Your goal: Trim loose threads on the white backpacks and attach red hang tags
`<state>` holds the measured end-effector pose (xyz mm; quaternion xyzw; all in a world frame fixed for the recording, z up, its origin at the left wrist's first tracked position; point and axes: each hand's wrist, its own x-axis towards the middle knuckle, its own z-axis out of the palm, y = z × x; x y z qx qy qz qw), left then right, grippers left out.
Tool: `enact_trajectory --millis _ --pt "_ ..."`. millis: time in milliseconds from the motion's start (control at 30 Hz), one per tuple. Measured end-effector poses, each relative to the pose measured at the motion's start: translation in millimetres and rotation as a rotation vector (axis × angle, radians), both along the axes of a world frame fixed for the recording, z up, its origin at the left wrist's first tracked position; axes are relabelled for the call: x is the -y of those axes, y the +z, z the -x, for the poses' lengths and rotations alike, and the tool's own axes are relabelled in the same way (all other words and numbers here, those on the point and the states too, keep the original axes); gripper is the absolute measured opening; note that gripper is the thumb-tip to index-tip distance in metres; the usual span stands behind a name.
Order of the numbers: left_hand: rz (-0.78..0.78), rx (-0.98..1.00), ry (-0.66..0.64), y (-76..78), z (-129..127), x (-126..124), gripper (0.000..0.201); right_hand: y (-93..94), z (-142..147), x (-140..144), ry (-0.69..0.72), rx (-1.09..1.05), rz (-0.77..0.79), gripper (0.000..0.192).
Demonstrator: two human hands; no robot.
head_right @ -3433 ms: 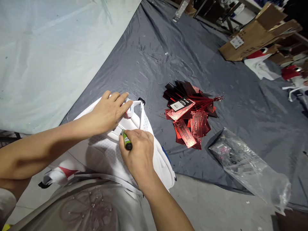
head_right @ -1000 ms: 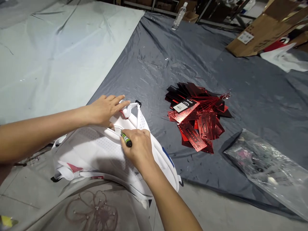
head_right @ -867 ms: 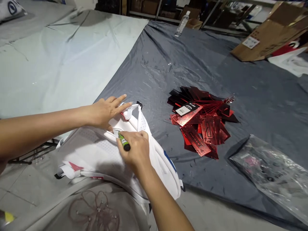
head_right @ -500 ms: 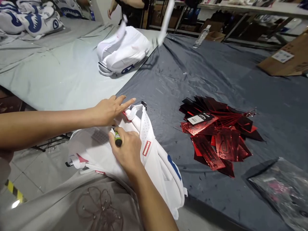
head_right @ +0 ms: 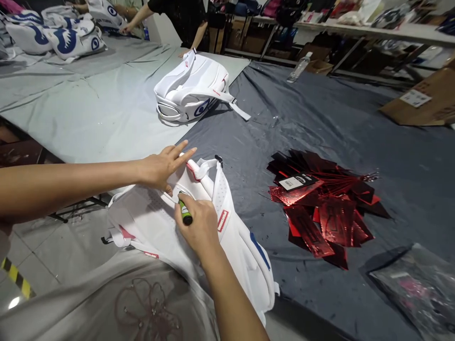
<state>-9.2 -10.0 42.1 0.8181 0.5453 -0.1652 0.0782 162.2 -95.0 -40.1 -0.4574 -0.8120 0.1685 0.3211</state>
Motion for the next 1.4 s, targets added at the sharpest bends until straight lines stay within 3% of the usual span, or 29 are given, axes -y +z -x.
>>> enact_trajectory --millis 133,233,333,433,533,667,733,867,1033,1233,1400 --pt "-0.047 -0.028 0.111 -22.4 4 -6 0.133 -4.3 4 -4 0.040 0.092 -0.016 0.025" --pt "-0.062 0.018 0.055 -38.0 8 -15 0.128 -8.5 3 -9 0.044 0.103 -0.012 0.027" --pt "-0.061 0.074 0.006 -43.4 13 -19 0.119 -12.9 -1 -13 0.047 0.084 0.001 0.027" --pt "-0.056 0.112 -0.022 -44.7 18 -19 0.110 -14.6 -5 -14 0.013 0.013 -0.066 0.030" --pt "-0.062 0.173 -0.002 -47.5 21 -17 0.105 -10.1 -3 -21 -0.145 -0.026 -0.219 0.032" --pt "-0.094 0.238 0.149 -51.1 22 -12 0.107 0.5 14 -48 -0.325 0.261 -0.226 0.048" --pt "-0.061 0.237 0.187 -50.4 23 -13 0.107 3.2 27 -62 -0.322 0.416 -0.159 0.064" --pt "0.058 0.208 0.129 -42.9 23 -21 0.104 1.2 46 -75 -0.291 0.599 -0.092 0.081" --pt "0.165 0.161 0.109 -33.8 22 -30 0.105 -3.2 40 -72 -0.283 0.545 -0.057 0.076" --pt "0.185 0.129 0.057 -37.8 22 -39 0.103 -8.4 34 -77 -0.277 0.466 -0.032 0.073" --pt "0.174 0.035 0.094 -35.4 12 -39 0.098 -11.6 33 -84 -0.266 0.439 -0.038 0.065"
